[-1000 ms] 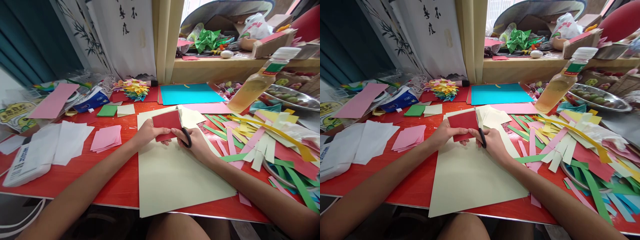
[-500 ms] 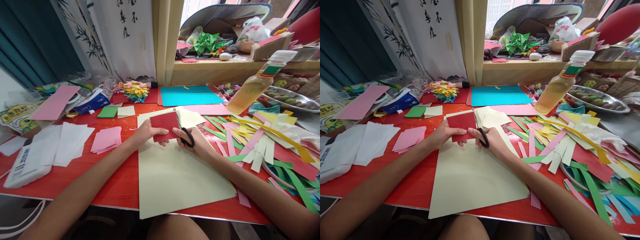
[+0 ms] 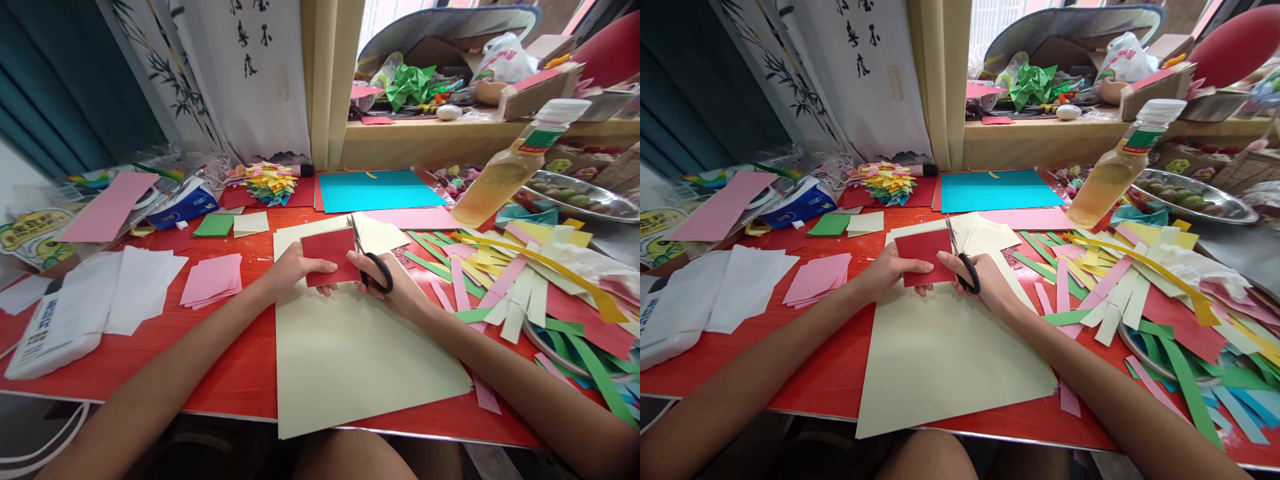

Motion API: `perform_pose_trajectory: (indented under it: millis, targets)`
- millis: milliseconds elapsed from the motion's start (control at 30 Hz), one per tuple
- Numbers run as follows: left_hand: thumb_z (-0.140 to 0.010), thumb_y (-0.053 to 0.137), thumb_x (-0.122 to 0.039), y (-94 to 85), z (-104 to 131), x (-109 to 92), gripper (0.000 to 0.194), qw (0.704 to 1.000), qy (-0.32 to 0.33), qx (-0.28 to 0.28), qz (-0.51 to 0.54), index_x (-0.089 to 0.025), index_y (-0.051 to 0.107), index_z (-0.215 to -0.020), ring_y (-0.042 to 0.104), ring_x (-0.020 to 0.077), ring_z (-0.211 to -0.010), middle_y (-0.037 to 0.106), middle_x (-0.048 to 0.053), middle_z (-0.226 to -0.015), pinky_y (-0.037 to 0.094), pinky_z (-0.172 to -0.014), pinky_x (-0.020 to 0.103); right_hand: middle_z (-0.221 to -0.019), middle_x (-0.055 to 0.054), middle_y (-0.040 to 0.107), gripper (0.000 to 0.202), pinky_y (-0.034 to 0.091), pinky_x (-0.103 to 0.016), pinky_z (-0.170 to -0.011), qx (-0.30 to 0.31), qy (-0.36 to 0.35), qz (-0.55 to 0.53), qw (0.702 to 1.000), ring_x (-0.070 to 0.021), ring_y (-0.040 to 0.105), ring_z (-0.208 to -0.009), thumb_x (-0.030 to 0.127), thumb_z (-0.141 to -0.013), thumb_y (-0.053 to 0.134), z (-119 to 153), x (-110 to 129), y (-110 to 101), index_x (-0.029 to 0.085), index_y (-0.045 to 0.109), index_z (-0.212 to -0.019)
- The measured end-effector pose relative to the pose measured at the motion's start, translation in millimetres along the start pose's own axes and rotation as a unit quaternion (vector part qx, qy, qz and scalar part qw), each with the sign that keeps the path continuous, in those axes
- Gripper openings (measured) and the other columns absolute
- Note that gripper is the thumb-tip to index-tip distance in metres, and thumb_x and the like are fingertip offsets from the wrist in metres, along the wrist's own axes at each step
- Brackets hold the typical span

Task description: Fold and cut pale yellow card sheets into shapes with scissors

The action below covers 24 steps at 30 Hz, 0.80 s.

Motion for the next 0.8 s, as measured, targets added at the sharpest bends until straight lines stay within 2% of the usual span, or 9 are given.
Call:
perform_pose_trajectory:
  millis: [133,233,400,800]
  targets:
    - [-0.063,0.065,-0.017,-6.0,0.0,-1.2,0.009,0.999,-0.018,-0.016,0.048,-0.009,0.060,-0.065,0.058,0.0151,-0.042,0.062,0.004,-0.050,0.048,-0.042,0.024,-0.049,0.000,0.049,0.053,0.020,-0.023,-0.041,0.044,0.005,-0.001,0.999,-0.0044,0.031,-0.039,0.062,-0.076,0.046,-1.1,2.6,1.7,0.015,0.053,-0.054]
    - [-0.060,0.064,-0.013,-13.4,-1.1,-0.1,0.007,0.996,-0.035,-0.033,0.076,-0.010,0.059,-0.062,0.056,0.0150,-0.038,0.061,0.003,-0.049,0.042,-0.033,0.023,-0.049,0.000,0.049,0.054,0.021,-0.023,-0.041,0.069,0.015,0.013,0.997,-0.0044,0.031,-0.039,0.062,-0.077,0.044,-1.2,3.8,2.2,0.014,0.054,-0.054]
    - [-0.056,0.063,-0.011,-17.5,-2.8,4.2,0.006,0.993,-0.068,-0.024,0.091,-0.009,0.059,-0.059,0.055,0.0159,-0.035,0.061,0.004,-0.048,0.040,-0.029,0.024,-0.048,0.000,0.049,0.054,0.020,-0.023,-0.042,0.072,0.024,0.032,0.997,-0.0046,0.030,-0.039,0.063,-0.077,0.045,-0.9,2.5,1.8,0.015,0.054,-0.054]
    - [-0.054,0.061,-0.010,-20.0,-3.1,3.0,0.002,0.990,-0.087,-0.025,0.105,-0.009,0.059,-0.053,0.051,0.0136,-0.031,0.059,0.004,-0.044,0.036,-0.024,0.021,-0.045,0.001,0.047,0.051,0.022,-0.024,-0.043,0.077,0.029,0.064,0.995,-0.0058,0.031,-0.041,0.059,-0.077,0.048,2.7,12.3,2.1,0.015,0.052,-0.050]
Point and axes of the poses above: each hand's wrist, its own z-axis away from the middle knuckle, its own y-axis out of the palm, x = y × z, the point moved 7 cm from there along -z, towards the middle knuckle
